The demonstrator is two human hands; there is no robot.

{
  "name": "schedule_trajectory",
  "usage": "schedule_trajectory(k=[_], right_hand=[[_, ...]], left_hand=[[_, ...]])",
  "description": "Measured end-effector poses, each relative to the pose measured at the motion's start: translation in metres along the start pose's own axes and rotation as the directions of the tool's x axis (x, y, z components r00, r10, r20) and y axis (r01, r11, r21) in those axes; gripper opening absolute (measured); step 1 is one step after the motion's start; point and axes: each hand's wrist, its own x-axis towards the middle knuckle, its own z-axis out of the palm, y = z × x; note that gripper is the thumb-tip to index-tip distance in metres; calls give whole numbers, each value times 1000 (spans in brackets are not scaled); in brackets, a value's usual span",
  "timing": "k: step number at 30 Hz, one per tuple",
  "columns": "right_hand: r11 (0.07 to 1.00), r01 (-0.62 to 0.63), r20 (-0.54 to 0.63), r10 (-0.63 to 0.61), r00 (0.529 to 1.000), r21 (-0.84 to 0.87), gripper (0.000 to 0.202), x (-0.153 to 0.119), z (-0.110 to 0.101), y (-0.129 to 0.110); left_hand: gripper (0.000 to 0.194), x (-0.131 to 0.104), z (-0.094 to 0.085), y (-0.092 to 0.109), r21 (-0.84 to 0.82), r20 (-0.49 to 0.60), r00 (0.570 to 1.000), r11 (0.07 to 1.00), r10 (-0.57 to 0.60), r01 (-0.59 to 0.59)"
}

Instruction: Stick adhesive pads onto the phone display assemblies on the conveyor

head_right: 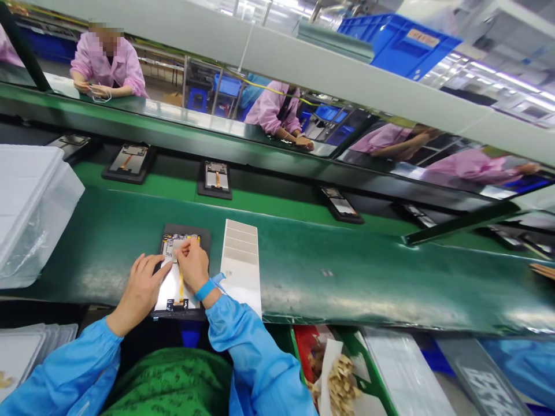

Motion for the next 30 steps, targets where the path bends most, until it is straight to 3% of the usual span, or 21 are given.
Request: schedule_trajectory(k=[12, 17, 20, 22, 30], right_hand=[[996, 14, -40, -17, 999, -84, 15, -6, 3, 1], [985, 87, -1, -88, 996, -146, 14, -6, 1, 2], [957, 203, -7, -209, 978, -208, 3, -8, -13, 1], [947, 244, -60, -262, 963, -208, 9, -11, -28, 0], [970, 221, -90, -231, 969, -104, 8, -59, -80, 8]], left_hand=[[51, 13, -3, 13, 116, 74, 997, 993, -6, -2], [48, 22, -8, 21, 158, 126, 992, 987, -12, -9], [42, 27, -10, 29, 177, 170, 985, 984, -4, -27], [38, 28, -10, 33, 186, 189, 982, 982, -15, -21], [40, 19, 0, 28, 114, 118, 991, 992, -69, 55]])
